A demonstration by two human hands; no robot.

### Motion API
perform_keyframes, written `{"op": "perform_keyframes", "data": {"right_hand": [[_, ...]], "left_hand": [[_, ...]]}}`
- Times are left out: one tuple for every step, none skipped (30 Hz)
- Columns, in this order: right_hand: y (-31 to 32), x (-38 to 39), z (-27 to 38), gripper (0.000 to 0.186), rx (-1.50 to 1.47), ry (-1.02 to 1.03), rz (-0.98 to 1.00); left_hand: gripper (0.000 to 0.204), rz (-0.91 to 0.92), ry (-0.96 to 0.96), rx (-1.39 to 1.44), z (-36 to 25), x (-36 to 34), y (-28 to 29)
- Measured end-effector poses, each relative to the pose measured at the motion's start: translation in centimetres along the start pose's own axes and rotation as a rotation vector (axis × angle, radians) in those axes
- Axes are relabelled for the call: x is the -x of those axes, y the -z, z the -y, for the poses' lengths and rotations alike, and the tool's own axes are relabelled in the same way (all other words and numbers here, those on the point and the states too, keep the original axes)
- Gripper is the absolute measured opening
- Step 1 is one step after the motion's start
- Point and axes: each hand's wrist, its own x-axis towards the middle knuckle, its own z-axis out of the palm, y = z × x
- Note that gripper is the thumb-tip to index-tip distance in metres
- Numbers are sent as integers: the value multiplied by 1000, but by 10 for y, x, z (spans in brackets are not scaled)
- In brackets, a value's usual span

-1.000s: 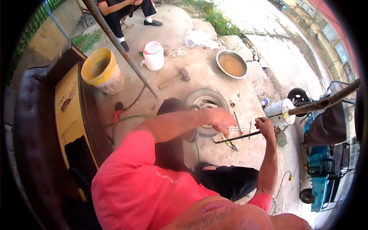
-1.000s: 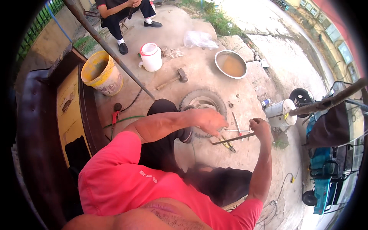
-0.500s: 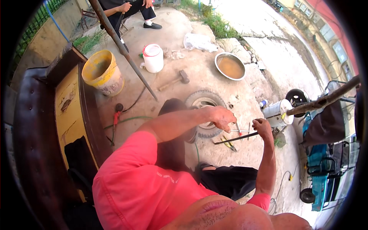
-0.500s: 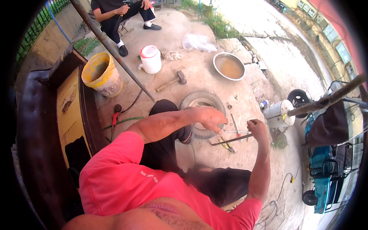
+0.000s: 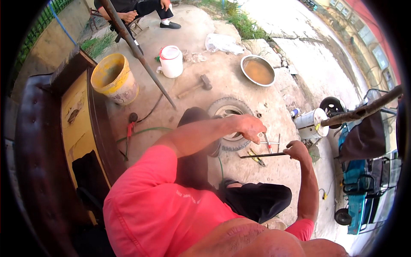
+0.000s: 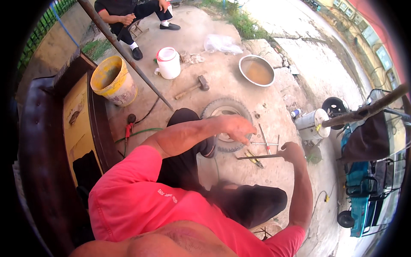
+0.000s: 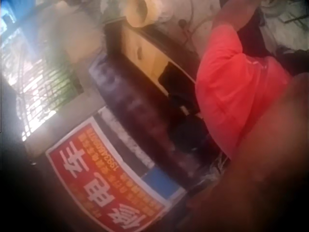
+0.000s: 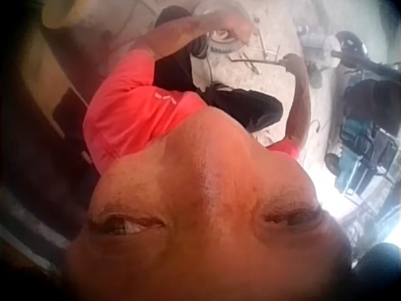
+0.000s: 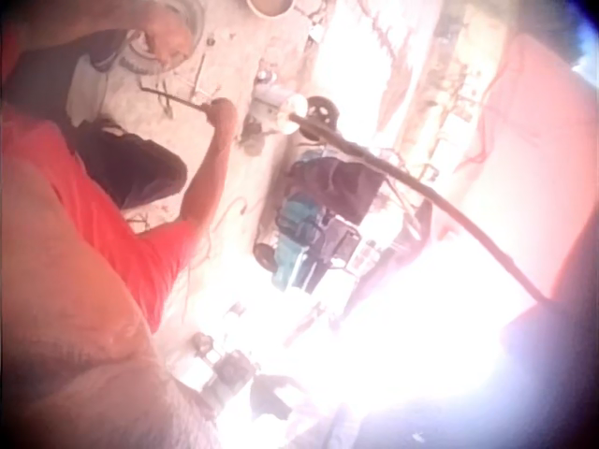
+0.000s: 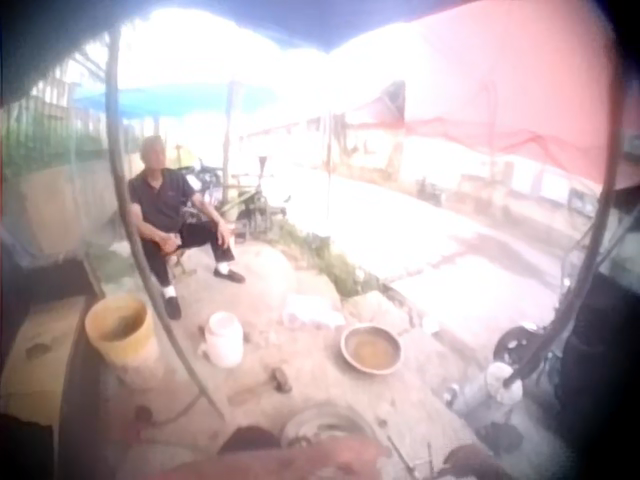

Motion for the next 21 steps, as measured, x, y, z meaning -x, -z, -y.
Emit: {"op": "perform_keyframes", "data": {"right_hand": [[-1, -6, -2, 34, 107, -11, 131], [-2, -5, -10, 32, 215, -38, 260], [-8, 1, -13, 29, 321, -10, 218], [-16, 8, -17, 27, 426, 21, 176], [-28, 10, -30, 27, 554, -6, 162], [-37, 14, -28, 27, 653, -22, 165], [-43, 17, -25, 27, 669, -25, 185], [-47, 24, -18, 27, 683, -30, 210], [-50, 26, -20, 27, 668, -36, 189], [-53, 28, -22, 27, 653, -43, 168], [-48, 33, -24, 27, 582, -22, 165], [-44, 38, -28, 27, 581, -18, 163], [-41, 42, -33, 27, 539, -13, 162], [-34, 48, -41, 27, 496, -16, 162], [-25, 49, -41, 28, 475, -4, 161], [-16, 51, -41, 28, 442, -1, 157], [-7, 60, -50, 28, 391, 38, 90], [-2, 68, -62, 28, 341, 71, 26], [3, 73, -72, 28, 159, 3, 30], [3, 79, -85, 29, -29, -75, 32], [-7, 88, -101, 29, -149, -46, -69]], "left_hand": [[54, -1, 13, 7, 4, 2, -2], [54, -17, 4, -7, 3, -1, -4], [54, -36, 0, -22, 3, -1, -5], [54, -40, 5, -13, 3, -2, -6], [53, -5, -22, -8, 0, -8, -5], [52, 25, -33, -9, 1, -10, -2], [52, 16, -30, -9, 3, -11, -3], [52, -14, -64, 1, 6, -12, -7], [52, -45, -97, 9, 7, -13, -10], [52, -53, -97, 9, 7, -15, -12], [52, -58, -100, 1, 7, -16, -13], [52, -58, -104, -8, 6, -15, -13], [52, -59, -102, -11, 5, -15, -12], [52, -47, -100, -24, 0, -15, -9], [52, -33, -76, -29, 0, -10, -9], [52, -29, -58, -23, 3, -7, -9], [51, -36, -59, -25, 3, -8, -9], [50, -43, -65, -23, -1, -6, -7], [49, -33, -61, -43, -5, -5, -3], [49, -16, -78, -38, -10, -7, 1], [50, 1, -90, -41, -15, -10, 2]]}}
